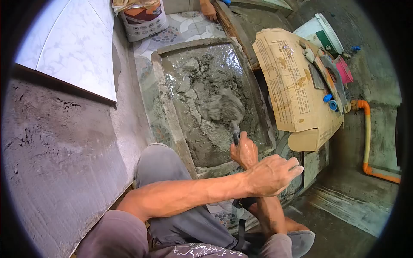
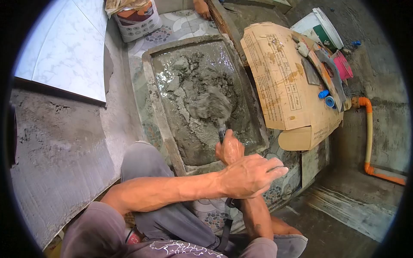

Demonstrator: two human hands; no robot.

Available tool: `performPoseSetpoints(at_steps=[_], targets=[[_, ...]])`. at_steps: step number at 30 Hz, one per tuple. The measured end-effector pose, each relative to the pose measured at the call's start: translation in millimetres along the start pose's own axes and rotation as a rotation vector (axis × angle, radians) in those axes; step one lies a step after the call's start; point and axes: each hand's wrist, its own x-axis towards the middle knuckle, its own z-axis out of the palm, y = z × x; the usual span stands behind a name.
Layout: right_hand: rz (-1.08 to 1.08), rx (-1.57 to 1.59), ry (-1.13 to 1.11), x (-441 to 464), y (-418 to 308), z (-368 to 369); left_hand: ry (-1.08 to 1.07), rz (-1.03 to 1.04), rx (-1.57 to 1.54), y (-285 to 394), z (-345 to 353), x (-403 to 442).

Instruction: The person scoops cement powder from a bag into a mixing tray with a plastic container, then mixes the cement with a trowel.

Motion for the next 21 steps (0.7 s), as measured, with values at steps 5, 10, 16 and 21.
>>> performPoseSetpoints(at_steps=[5, 10, 16, 21], targets=[[-0.128, -0.395, 0.143, 41.9, 31.8, -0.7, 0.099, 0.014, 0.016, -0.6, -5.7, -5.9], [0.034, -0.565, 0.088, 42.4, 104.0, 18.3, 0.075, -0.013, 0.023, 3.2, -17.9, -14.2], [0.38, -0.262, -0.201, -11.0, 109.3, 39.0, 0.004, 0.025, 0.014, 10.2, -9.5, -18.5], [0.375, 0.099, -0.146, -42.1, 52.7, 69.9, -0.043, 0.079, 0.016, 20.1, 6.9, -22.8]])
